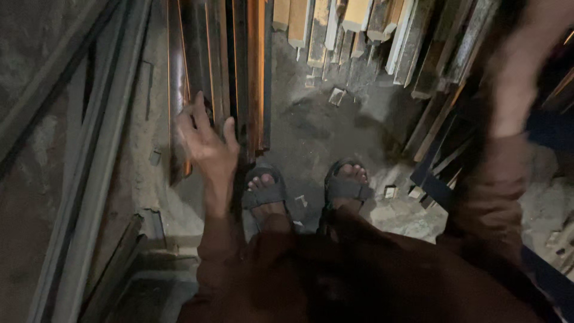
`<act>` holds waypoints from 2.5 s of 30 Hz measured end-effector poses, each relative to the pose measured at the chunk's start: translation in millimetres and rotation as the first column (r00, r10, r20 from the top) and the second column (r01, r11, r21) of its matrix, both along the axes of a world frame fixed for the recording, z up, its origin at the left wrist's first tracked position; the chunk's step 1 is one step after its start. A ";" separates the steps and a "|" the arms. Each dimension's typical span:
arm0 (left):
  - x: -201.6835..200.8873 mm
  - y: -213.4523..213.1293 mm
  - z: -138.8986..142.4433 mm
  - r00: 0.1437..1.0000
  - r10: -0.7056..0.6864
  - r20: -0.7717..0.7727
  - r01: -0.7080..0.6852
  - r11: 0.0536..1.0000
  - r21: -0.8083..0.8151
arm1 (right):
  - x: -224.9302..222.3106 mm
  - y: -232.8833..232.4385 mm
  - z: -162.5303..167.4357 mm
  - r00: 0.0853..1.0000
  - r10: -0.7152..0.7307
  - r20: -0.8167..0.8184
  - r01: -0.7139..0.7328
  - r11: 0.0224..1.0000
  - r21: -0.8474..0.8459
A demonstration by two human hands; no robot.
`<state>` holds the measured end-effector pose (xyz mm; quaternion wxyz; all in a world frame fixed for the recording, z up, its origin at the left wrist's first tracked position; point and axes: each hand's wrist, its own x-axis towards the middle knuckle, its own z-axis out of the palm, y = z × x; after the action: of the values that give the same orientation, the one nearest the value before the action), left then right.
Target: The person takes picture frame moulding strips from a storage rack, carries an armful of them to a workbench, and stacks and aligns the strips into neat piles on the bench next to a mitre saw.
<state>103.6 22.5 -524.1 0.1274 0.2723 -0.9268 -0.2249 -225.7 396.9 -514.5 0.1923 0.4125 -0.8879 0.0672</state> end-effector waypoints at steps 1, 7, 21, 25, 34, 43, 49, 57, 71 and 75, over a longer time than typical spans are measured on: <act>1.1 -1.5 0.2 1.000 0.006 0.002 -0.006 1.000 0.003 | 8.2 -19.2 0.3 0.998 0.053 0.016 -0.053 0.999 0.002; 12.7 -13.9 -5.3 0.997 0.076 0.014 -0.076 0.995 0.058 | 105.8 -162.7 -32.9 0.806 0.536 0.251 -0.559 0.829 0.023; 6.6 -65.4 -26.9 0.959 0.014 0.282 -0.161 0.848 0.505 | 210.4 -250.7 -125.0 0.577 0.587 0.567 -0.321 0.802 -0.504; 7.3 -56.5 -51.1 0.944 0.099 0.316 -0.221 0.898 0.381 | 230.3 -240.3 -144.2 0.418 0.401 0.815 0.215 0.828 -0.518; 24.1 -98.5 -79.5 0.966 0.009 0.259 -0.078 0.963 0.258 | 211.4 -259.1 -161.7 -0.097 0.189 0.977 0.706 0.705 -0.066; -4.8 -112.7 -85.6 0.954 -0.018 0.298 -0.074 0.953 0.294 | 201.6 -271.1 -135.1 -0.153 0.324 0.934 0.774 0.627 -0.091; -15.5 -115.7 -82.6 0.939 -0.058 0.339 -0.173 0.773 0.611 | 196.5 -274.1 -130.4 -0.134 0.385 0.913 0.846 0.525 -0.097; -21.4 -97.5 -84.6 0.902 -0.057 0.429 -0.278 0.682 0.676 | 184.4 -262.3 -120.2 0.172 0.030 0.985 0.577 0.807 -0.125; -22.2 -111.9 -116.9 0.934 -0.072 0.351 -0.246 0.585 0.773 | 157.4 -258.7 -140.8 -0.126 0.019 0.992 0.554 0.830 0.054; -17.9 -104.5 -116.0 0.971 -0.012 0.239 -0.210 0.435 0.875 | 155.0 -257.9 -141.7 -0.299 0.353 0.886 0.673 0.737 -0.066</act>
<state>85.7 -82.0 -640.1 -0.1207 0.3743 -0.6578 -0.6424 -70.6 139.0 -656.2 -0.4612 -0.0547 -0.6361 0.6162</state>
